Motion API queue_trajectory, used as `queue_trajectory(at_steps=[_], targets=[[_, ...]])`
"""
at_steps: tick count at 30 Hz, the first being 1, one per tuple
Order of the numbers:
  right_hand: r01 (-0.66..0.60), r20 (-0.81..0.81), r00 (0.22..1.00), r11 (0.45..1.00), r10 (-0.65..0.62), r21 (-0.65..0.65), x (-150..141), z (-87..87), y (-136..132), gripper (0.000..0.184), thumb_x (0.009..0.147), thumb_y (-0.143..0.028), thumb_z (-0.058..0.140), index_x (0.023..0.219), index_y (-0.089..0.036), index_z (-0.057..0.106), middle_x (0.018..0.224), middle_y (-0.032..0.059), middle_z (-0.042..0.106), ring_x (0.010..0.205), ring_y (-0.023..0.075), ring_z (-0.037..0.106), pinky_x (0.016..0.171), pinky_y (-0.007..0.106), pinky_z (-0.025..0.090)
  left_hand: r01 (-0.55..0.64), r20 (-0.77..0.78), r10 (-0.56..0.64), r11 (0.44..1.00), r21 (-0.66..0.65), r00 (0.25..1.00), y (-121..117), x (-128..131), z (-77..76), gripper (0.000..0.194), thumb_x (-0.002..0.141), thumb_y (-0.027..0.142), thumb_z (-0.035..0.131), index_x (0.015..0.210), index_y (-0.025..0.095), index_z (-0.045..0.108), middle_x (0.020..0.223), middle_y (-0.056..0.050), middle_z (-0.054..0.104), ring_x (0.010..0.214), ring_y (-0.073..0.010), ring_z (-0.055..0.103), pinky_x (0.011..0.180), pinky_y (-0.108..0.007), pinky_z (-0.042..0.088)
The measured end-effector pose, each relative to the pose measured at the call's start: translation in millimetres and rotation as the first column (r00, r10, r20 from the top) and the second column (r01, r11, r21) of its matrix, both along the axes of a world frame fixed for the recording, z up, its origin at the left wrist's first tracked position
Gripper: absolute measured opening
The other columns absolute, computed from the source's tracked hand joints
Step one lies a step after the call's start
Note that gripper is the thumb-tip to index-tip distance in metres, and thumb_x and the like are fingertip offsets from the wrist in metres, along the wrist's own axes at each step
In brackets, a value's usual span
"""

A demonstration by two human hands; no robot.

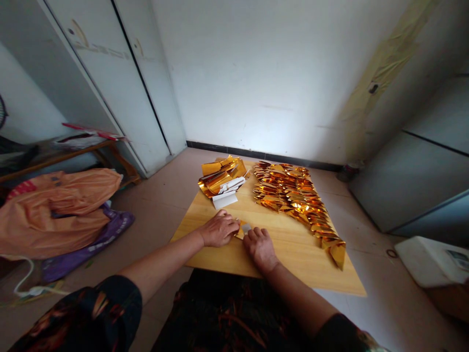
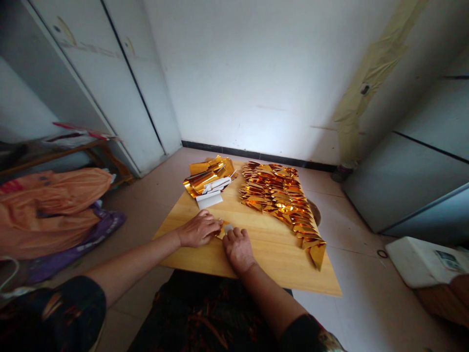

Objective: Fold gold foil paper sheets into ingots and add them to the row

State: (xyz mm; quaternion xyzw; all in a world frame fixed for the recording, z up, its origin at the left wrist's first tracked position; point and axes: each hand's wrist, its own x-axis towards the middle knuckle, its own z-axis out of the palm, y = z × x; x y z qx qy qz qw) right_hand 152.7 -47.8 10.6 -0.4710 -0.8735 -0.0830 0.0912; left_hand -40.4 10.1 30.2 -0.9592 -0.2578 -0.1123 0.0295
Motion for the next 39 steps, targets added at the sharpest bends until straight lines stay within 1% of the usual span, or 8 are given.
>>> queue_trajectory(at_steps=[4,8,15,18,23,26,31,39], targets=[[-0.027,0.001,1.0,0.999,0.027,0.02,3,-1.4,0,0.016,0.089,-0.015,0.052,0.078,-0.017,0.064,0.078,0.0066,0.06,0.079,0.0209,0.047,0.067,0.035,0.029,0.002,-0.023,-0.002,1.0,-0.015,1.0,7,-1,-2.5,0.014,0.089,0.023,0.047,0.097,0.022,0.059,0.099,-0.003,0.067,0.083,-0.0165,0.057,0.082,-0.034,0.033],[-0.044,0.012,0.999,0.999,0.043,0.033,4,-2.6,0,0.017,0.09,-0.014,0.05,0.079,-0.017,0.063,0.078,0.0069,0.059,0.078,0.0208,0.046,0.068,0.035,0.029,0.041,0.0,-0.041,0.999,0.016,0.999,7,0,-4.8,0.014,0.091,0.024,0.046,0.095,0.023,0.06,0.103,-0.003,0.066,0.084,-0.0153,0.057,0.08,-0.032,0.034],[-0.058,0.022,0.998,0.998,0.057,0.037,15,-1.3,7,0.015,0.09,-0.014,0.05,0.082,-0.017,0.062,0.081,0.0063,0.06,0.079,0.0209,0.046,0.071,0.035,0.029,0.007,0.029,-0.007,1.0,0.006,1.0,2,2,0.6,0.019,0.082,0.029,0.055,0.099,0.023,0.059,0.093,-0.003,0.065,0.087,-0.0189,0.054,0.084,-0.035,0.033],[-0.078,0.047,0.996,0.996,0.076,0.045,26,-0.3,16,0.013,0.09,-0.016,0.05,0.083,-0.017,0.061,0.083,0.0053,0.06,0.08,0.0208,0.046,0.072,0.035,0.029,-0.017,0.038,0.015,0.998,0.056,0.999,0,7,-1.8,0.013,0.087,0.025,0.049,0.093,0.022,0.06,0.084,-0.003,0.064,0.083,-0.0178,0.053,0.084,-0.037,0.032],[-0.11,0.065,0.992,0.994,0.108,0.021,35,1.7,23,0.013,0.091,-0.017,0.05,0.086,-0.018,0.061,0.084,0.0049,0.061,0.082,0.0203,0.046,0.073,0.035,0.029,-0.034,0.07,0.022,0.985,0.167,0.997,-1,16,-10.6,0.023,0.092,0.019,0.039,0.082,0.02,0.061,0.073,-0.003,0.06,0.075,-0.0153,0.051,0.081,-0.036,0.033],[-0.065,0.03,0.997,0.998,0.064,0.019,32,3.3,20,0.013,0.091,-0.017,0.05,0.084,-0.019,0.062,0.084,0.0053,0.061,0.082,0.0204,0.046,0.073,0.035,0.029,-0.032,0.091,0.013,0.978,0.205,0.996,-2,20,-13.7,0.027,0.092,0.017,0.037,0.078,0.019,0.06,0.067,-0.002,0.057,0.071,-0.0148,0.05,0.083,-0.037,0.034],[0.095,-0.046,0.994,0.995,-0.095,0.011,24,2.3,15,0.014,0.089,-0.018,0.052,0.078,-0.019,0.061,0.083,0.0066,0.06,0.082,0.0202,0.047,0.068,0.032,0.029,-0.029,0.092,0.008,0.973,0.229,0.996,-8,26,-13.3,0.028,0.093,0.017,0.036,0.076,0.019,0.059,0.065,-0.002,0.056,0.069,-0.0148,0.05,0.085,-0.039,0.036],[0.198,-0.234,0.95,0.979,-0.205,-0.053,25,-5.8,14,0.016,0.089,-0.018,0.051,0.078,-0.018,0.062,0.079,0.0045,0.061,0.078,0.0169,0.051,0.068,0.027,0.03,-0.143,0.169,0.112,0.973,0.182,0.979,-14,30,-14.1,0.024,0.092,0.018,0.039,0.082,0.021,0.061,0.062,-0.001,0.056,0.068,-0.0154,0.051,0.076,-0.034,0.036]])
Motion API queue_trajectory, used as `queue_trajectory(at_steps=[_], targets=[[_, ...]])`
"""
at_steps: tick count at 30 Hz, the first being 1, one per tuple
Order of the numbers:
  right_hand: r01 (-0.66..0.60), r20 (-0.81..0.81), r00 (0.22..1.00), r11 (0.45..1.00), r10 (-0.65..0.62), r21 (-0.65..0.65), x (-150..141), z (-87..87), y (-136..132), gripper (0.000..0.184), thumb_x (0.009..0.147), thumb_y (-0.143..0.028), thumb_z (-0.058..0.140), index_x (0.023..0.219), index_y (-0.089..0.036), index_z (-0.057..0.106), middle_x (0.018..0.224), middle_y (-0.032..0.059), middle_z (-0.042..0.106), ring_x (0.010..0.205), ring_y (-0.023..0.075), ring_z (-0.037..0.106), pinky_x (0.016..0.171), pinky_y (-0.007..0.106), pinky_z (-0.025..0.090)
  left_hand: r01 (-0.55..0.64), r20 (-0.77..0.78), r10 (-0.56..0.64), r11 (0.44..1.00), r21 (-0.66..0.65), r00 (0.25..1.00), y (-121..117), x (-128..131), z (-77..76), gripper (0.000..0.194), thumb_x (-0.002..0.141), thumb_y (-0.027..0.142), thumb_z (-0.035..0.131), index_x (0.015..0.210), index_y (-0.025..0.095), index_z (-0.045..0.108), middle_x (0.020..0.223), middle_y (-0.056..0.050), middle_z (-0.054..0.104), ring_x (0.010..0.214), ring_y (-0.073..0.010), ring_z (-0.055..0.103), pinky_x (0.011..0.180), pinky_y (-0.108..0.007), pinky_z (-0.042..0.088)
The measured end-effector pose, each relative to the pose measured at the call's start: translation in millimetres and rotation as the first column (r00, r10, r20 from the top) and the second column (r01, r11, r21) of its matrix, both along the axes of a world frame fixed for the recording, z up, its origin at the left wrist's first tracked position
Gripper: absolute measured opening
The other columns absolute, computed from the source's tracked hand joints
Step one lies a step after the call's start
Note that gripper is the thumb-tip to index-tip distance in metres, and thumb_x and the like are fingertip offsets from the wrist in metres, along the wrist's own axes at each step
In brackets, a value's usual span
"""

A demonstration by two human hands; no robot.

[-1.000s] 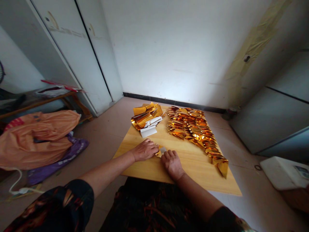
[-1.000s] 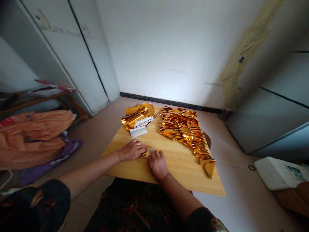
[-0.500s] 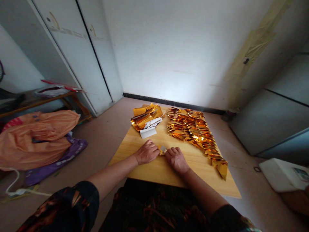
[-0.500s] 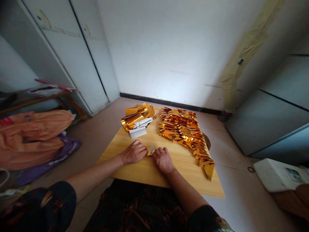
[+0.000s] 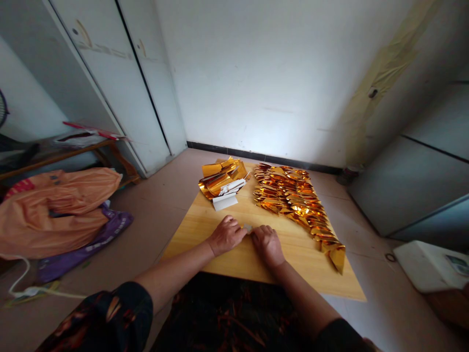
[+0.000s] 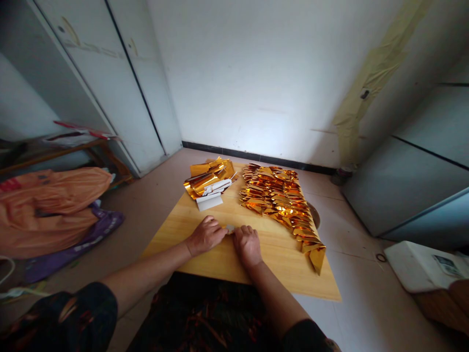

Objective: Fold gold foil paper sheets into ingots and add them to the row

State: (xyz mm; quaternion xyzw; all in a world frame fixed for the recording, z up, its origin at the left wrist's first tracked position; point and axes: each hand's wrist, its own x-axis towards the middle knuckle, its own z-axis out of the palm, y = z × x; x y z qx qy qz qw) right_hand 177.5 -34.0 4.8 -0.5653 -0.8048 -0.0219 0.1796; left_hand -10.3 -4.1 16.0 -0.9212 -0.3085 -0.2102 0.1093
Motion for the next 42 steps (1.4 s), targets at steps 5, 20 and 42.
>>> queue_trajectory(at_steps=[5,20,42], targets=[[0.056,-0.051,0.997,0.998,-0.057,-0.019,0,0.1,0,0.016,0.089,-0.018,0.053,0.077,-0.019,0.063,0.082,0.0042,0.062,0.082,0.0169,0.052,0.069,0.027,0.03,-0.109,0.15,0.137,0.977,-0.182,0.979,2,0,-4.2,0.011,0.085,0.018,0.05,0.084,0.02,0.061,0.071,-0.001,0.063,0.074,-0.0167,0.056,0.077,-0.034,0.038],[0.317,0.091,0.948,0.933,-0.306,-0.169,-16,7.5,3,0.023,0.095,-0.027,0.043,0.089,-0.018,0.062,0.097,0.0084,0.061,0.094,0.0219,0.052,0.074,0.031,0.034,-0.207,0.366,0.488,0.779,-0.592,0.792,14,5,-20.2,0.012,0.077,0.011,0.057,0.082,0.02,0.064,0.081,0.001,0.07,0.076,-0.0129,0.063,0.072,-0.024,0.045],[0.342,0.15,0.935,0.926,-0.32,-0.159,-21,8.4,3,0.021,0.093,-0.028,0.044,0.094,-0.016,0.061,0.1,0.0105,0.059,0.095,0.0241,0.05,0.071,0.033,0.037,-0.367,0.3,0.593,0.744,-0.558,0.747,1,15,-11.0,0.013,0.078,0.012,0.059,0.083,0.022,0.068,0.083,0.001,0.072,0.077,-0.0148,0.063,0.076,-0.027,0.041]])
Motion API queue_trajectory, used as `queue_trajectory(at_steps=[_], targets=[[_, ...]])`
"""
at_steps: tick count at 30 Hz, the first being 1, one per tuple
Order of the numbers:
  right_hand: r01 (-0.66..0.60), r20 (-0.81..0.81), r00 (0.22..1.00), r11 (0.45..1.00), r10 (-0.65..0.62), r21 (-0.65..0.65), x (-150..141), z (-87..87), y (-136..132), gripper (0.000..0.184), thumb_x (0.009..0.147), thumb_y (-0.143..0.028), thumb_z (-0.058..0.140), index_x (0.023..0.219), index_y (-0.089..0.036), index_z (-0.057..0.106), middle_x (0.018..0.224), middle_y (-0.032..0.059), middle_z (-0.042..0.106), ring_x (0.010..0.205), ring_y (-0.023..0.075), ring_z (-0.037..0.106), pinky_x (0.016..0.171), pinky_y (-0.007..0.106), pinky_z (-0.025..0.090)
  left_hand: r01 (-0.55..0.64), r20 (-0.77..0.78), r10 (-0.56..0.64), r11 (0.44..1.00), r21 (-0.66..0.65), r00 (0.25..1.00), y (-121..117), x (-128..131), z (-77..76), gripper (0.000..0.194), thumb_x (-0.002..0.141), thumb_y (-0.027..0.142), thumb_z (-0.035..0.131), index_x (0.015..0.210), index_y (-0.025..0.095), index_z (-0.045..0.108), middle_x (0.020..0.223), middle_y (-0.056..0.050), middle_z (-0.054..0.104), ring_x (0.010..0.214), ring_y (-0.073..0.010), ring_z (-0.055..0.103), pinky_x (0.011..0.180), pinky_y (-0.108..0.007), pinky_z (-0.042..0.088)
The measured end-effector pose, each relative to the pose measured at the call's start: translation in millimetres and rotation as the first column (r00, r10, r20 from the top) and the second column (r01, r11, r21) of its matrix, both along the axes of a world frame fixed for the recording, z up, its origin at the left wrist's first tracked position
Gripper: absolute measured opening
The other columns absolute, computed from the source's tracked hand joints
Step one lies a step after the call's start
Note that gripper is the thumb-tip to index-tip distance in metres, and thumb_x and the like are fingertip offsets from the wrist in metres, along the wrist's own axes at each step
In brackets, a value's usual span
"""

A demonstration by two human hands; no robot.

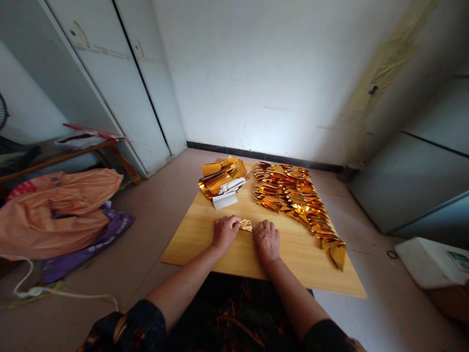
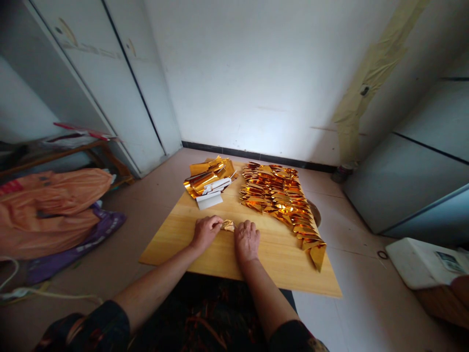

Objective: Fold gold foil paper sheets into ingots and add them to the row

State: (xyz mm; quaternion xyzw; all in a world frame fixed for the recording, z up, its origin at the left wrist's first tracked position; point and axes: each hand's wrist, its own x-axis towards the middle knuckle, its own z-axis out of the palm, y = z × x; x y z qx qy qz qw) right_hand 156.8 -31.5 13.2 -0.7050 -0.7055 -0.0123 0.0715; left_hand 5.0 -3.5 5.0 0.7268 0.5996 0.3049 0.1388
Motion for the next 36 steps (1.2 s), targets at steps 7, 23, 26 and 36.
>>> queue_trajectory(at_steps=[7,23,26,36], targets=[[-0.008,0.028,1.0,1.0,0.009,-0.022,-2,4.3,-2,0.022,0.094,-0.021,0.039,0.095,-0.017,0.061,0.1,0.0104,0.059,0.095,0.0236,0.05,0.071,0.033,0.037,0.015,0.002,-0.015,1.0,0.006,1.0,0,1,0.5,0.016,0.079,0.011,0.058,0.085,0.022,0.068,0.086,0.001,0.072,0.081,-0.0151,0.063,0.08,-0.028,0.041],[0.004,0.006,1.0,0.999,-0.004,-0.037,-4,6.0,0,0.021,0.094,-0.019,0.039,0.095,-0.018,0.06,0.1,0.0102,0.058,0.095,0.0225,0.049,0.068,0.031,0.037,0.157,-0.134,-0.15,0.986,0.046,0.98,-2,-1,1.5,0.025,0.081,0.007,0.053,0.09,0.023,0.069,0.091,-0.001,0.071,0.087,-0.0181,0.06,0.08,-0.033,0.039],[0.029,-0.039,0.999,0.999,-0.03,-0.018,-3,6.1,0,0.017,0.093,-0.022,0.043,0.095,-0.018,0.059,0.1,0.0096,0.058,0.094,0.0223,0.049,0.068,0.03,0.037,0.181,-0.145,-0.17,0.981,0.072,0.975,-2,-2,-0.8,0.029,0.081,0.007,0.052,0.095,0.025,0.07,0.096,-0.002,0.071,0.09,-0.0185,0.06,0.081,-0.033,0.04],[-0.158,-0.157,0.974,0.987,0.162,0.037,10,-3.1,6,0.017,0.093,-0.021,0.046,0.088,-0.019,0.062,0.089,0.0054,0.06,0.085,0.0153,0.053,0.07,0.022,0.035,0.295,-0.26,-0.266,0.952,0.078,0.928,1,-12,-7.2,0.028,0.08,0.011,0.055,0.096,0.027,0.071,0.111,-0.003,0.065,0.099,-0.0211,0.056,0.085,-0.037,0.042]])
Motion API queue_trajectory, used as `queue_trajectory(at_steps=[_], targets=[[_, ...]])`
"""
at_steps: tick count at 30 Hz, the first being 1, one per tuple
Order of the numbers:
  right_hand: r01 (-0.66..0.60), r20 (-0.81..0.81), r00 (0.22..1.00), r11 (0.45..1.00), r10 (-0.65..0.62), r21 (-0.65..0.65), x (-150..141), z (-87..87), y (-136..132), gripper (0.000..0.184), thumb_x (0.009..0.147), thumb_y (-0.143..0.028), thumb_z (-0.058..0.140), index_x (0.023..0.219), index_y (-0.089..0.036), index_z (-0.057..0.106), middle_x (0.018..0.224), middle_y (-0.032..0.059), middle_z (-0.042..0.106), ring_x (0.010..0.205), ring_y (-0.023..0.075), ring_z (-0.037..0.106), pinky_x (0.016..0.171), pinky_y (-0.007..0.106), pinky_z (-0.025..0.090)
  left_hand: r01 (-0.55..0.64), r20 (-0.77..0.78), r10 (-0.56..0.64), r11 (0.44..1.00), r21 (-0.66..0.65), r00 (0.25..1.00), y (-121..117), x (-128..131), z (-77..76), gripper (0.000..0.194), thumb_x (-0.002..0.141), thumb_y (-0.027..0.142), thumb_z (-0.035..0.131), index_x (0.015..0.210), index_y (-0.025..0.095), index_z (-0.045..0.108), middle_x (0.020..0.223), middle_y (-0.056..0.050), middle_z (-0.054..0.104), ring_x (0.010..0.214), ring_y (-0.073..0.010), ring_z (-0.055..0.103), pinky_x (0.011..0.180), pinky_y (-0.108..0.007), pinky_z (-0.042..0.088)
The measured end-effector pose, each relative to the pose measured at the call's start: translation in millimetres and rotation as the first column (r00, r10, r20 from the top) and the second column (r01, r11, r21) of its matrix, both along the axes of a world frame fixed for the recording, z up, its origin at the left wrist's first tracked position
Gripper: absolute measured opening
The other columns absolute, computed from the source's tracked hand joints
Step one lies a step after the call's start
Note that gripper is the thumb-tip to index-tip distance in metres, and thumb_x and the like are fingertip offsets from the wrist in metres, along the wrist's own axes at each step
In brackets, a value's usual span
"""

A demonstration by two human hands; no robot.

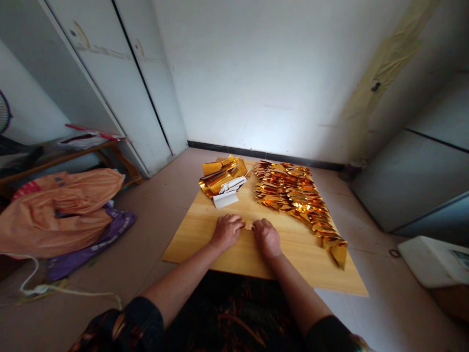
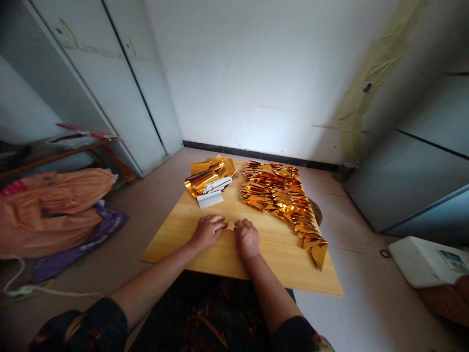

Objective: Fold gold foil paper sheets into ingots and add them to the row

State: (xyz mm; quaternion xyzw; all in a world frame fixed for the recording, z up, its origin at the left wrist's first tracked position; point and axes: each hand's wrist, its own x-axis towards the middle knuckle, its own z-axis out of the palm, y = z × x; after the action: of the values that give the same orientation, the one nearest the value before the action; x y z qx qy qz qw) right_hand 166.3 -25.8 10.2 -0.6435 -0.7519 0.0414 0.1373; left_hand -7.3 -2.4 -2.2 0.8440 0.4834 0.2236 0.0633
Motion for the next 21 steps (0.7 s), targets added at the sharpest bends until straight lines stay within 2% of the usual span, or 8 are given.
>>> queue_trajectory(at_steps=[6,12,16,21], targets=[[-0.081,-0.001,0.997,0.997,0.081,-0.011,5,0.1,4,0.021,0.092,-0.018,0.046,0.085,-0.019,0.066,0.088,0.0052,0.061,0.087,0.015,0.055,0.073,0.021,0.038,0.028,-0.002,-0.028,0.999,-0.042,1.0,5,-7,0.8,0.02,0.082,0.021,0.059,0.093,0.029,0.073,0.115,-0.003,0.064,0.102,-0.0225,0.056,0.086,-0.038,0.041],[-0.129,-0.05,0.991,0.989,0.126,-0.071,10,7.1,8,0.022,0.09,-0.014,0.046,0.087,-0.019,0.067,0.088,0.0042,0.061,0.085,0.013,0.058,0.074,0.019,0.04,0.119,-0.101,-0.115,0.992,0.04,0.988,2,-3,11.2,0.019,0.085,0.018,0.056,0.093,0.026,0.071,0.103,-0.005,0.065,0.097,-0.0211,0.053,0.085,-0.039,0.037],[-0.078,-0.057,0.996,0.99,0.072,-0.119,10,11.1,9,0.021,0.09,-0.015,0.046,0.092,-0.02,0.066,0.091,0.0034,0.061,0.078,0.0108,0.059,0.069,0.019,0.04,0.2,-0.146,-0.189,0.978,0.062,0.971,5,2,14.5,0.016,0.086,0.018,0.053,0.086,0.021,0.069,0.091,-0.006,0.064,0.093,-0.0204,0.053,0.085,-0.039,0.036],[0.003,-0.066,0.998,0.989,-0.013,-0.15,12,15.0,10,0.016,0.087,-0.017,0.049,0.093,-0.019,0.064,0.093,0.0031,0.062,0.079,0.0109,0.059,0.067,0.018,0.038,0.203,-0.097,-0.198,0.978,0.047,0.975,9,3,10.3,0.014,0.086,0.021,0.056,0.089,0.023,0.069,0.085,-0.004,0.061,0.086,-0.0176,0.053,0.08,-0.033,0.038]])
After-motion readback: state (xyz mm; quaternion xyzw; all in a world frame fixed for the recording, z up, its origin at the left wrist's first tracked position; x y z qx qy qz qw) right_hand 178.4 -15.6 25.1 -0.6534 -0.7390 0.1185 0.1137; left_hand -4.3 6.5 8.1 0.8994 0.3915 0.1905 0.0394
